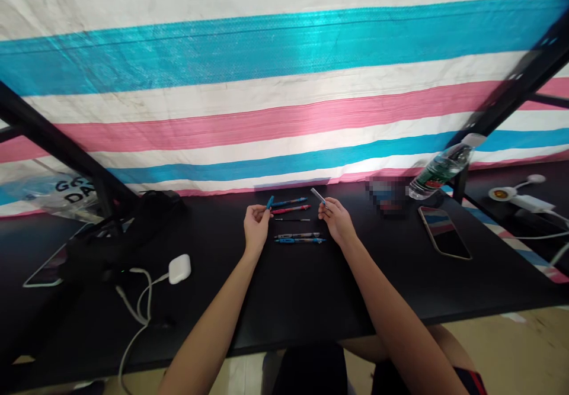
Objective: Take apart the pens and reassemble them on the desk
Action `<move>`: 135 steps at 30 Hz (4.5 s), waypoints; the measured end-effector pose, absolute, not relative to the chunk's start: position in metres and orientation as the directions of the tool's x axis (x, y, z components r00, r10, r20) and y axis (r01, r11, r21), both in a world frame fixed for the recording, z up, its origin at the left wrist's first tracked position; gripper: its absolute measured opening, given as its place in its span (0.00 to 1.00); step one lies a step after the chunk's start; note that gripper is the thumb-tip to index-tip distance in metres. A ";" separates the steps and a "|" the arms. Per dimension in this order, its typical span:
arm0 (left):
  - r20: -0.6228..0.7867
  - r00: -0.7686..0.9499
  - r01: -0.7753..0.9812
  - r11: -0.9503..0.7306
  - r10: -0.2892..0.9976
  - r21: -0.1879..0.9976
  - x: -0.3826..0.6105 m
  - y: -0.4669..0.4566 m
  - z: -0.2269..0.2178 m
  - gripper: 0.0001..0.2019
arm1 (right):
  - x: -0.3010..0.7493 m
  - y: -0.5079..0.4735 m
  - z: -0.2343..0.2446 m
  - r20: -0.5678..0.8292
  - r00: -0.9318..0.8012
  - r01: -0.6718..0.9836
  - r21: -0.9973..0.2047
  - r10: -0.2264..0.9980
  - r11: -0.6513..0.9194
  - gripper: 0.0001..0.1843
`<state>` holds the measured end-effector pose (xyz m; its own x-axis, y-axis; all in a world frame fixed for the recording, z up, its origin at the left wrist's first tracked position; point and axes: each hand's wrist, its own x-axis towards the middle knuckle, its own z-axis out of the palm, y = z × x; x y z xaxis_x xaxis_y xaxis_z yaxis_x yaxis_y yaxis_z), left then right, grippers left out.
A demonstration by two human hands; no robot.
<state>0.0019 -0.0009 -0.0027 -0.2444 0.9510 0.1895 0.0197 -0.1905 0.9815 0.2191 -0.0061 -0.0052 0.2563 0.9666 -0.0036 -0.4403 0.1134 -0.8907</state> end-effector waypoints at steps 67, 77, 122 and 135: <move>0.224 -0.179 0.101 -0.209 0.958 0.973 0.006 -0.006 0.005 0.06 | 0.208 -0.014 -0.011 0.409 -0.112 0.590 -0.706 0.905 0.392 0.06; 0.204 -0.146 0.068 -0.196 0.968 0.978 0.006 -0.007 0.005 0.12 | 0.207 -0.014 -0.007 0.330 -0.002 0.525 -0.803 0.944 0.282 0.11; 0.203 -0.034 0.184 -0.193 0.979 0.964 0.004 -0.007 0.008 0.08 | 0.208 -0.011 -0.004 0.068 0.144 -0.186 -0.978 0.987 0.095 0.15; 0.233 0.049 0.237 -0.238 0.971 0.942 0.007 -0.009 0.009 0.07 | 0.200 -0.015 0.001 0.134 0.059 -0.041 -0.990 0.989 0.137 0.19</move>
